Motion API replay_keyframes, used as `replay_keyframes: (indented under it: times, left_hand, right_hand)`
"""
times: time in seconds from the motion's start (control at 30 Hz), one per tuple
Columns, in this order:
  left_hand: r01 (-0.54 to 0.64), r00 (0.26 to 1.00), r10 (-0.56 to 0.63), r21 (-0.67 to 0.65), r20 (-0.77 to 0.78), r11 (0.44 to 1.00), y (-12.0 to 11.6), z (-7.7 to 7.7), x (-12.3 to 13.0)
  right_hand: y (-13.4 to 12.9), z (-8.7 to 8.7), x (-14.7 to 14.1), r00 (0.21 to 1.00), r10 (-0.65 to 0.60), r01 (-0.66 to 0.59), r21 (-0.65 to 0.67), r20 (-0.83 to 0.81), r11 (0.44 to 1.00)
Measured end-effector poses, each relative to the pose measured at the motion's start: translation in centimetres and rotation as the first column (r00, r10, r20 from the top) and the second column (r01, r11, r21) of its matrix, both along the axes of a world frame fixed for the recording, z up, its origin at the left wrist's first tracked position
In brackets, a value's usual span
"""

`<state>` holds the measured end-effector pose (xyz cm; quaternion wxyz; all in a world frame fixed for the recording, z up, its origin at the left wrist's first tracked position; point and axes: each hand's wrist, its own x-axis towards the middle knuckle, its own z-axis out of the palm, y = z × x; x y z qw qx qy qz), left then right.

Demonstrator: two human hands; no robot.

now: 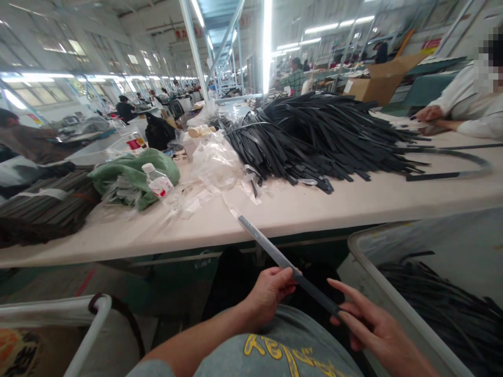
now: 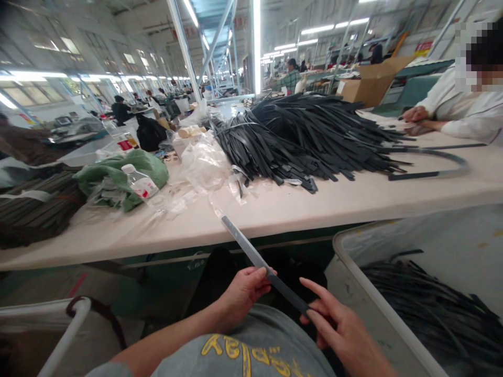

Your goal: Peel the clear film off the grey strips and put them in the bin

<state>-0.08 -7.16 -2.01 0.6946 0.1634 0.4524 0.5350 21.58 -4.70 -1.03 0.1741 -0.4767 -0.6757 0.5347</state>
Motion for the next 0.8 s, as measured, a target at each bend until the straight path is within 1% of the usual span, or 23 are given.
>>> replay_keyframes:
  times: [0.07,0.13,0.2,0.23,0.3,0.33,0.4,0.47,0.53,0.6,0.63,0.73,0.8]
  left_hand:
    - [0.084,0.996,-0.084,0.013,0.005,0.996,-0.2,-0.1,0.4]
    - [0.149,0.988,-0.150,0.054,0.020,0.987,-0.4,-0.1,1.0]
    - [0.157,0.987,-0.158,0.078,0.011,0.985,-0.6,-0.1,1.4]
    - [0.138,0.990,-0.138,0.080,-0.006,0.987,-0.7,-0.1,1.4]
    - [0.107,0.993,-0.104,0.066,-0.053,0.992,-0.8,-0.4,1.4]
    - [0.109,0.992,-0.105,0.055,-0.074,0.992,-0.9,-0.5,1.4]
    - [0.150,0.985,-0.147,0.032,-0.092,0.988,-1.1,-1.0,1.4]
    - [0.214,0.974,-0.210,0.031,-0.087,0.976,-1.3,-1.2,1.6]
    - [0.256,0.965,-0.251,0.056,-0.080,0.965,-1.4,-1.1,1.9]
    - [0.279,0.957,-0.270,0.082,-0.104,0.957,-1.5,-0.7,2.0]
    - [0.274,0.957,-0.263,0.088,-0.123,0.958,-1.6,-0.5,2.0]
    - [0.222,0.965,-0.206,0.087,-0.162,0.971,-1.8,-0.4,1.8]
    - [0.235,0.961,-0.220,0.073,-0.168,0.969,-2.0,-0.6,1.9]
  right_hand:
    - [-0.1,-0.4,-0.3,1.000,-0.010,0.010,0.022,0.009,1.000]
    - [0.0,-0.5,-1.5,1.000,0.002,-0.001,0.062,-0.016,0.998]
    - [0.2,-0.6,-2.0,0.999,0.013,-0.009,0.068,-0.050,0.998]
    - [0.2,-0.6,-1.8,0.998,0.016,-0.013,0.050,-0.059,0.999]
    - [-0.1,-0.8,-0.3,0.998,0.017,-0.017,-0.013,-0.053,1.000]
    - [-0.3,-0.9,0.6,0.999,0.008,-0.009,-0.040,-0.039,0.999]
    - [-0.8,-1.1,1.9,1.000,-0.026,0.025,-0.054,-0.005,0.998]
    - [-1.1,-1.0,1.8,0.999,-0.051,0.051,-0.024,0.006,0.998]
    - [-1.3,-0.8,0.7,0.999,-0.048,0.049,0.012,-0.022,0.999]
    - [-1.4,-0.7,0.0,0.996,-0.051,0.054,0.031,-0.067,0.998]
    - [-1.5,-0.8,0.1,0.995,-0.059,0.062,0.031,-0.084,0.998]
    - [-2.2,-1.5,2.2,0.995,-0.074,0.072,-0.032,-0.072,0.997]
    - [-2.7,-1.8,3.6,0.995,-0.092,0.090,-0.064,-0.036,0.994]
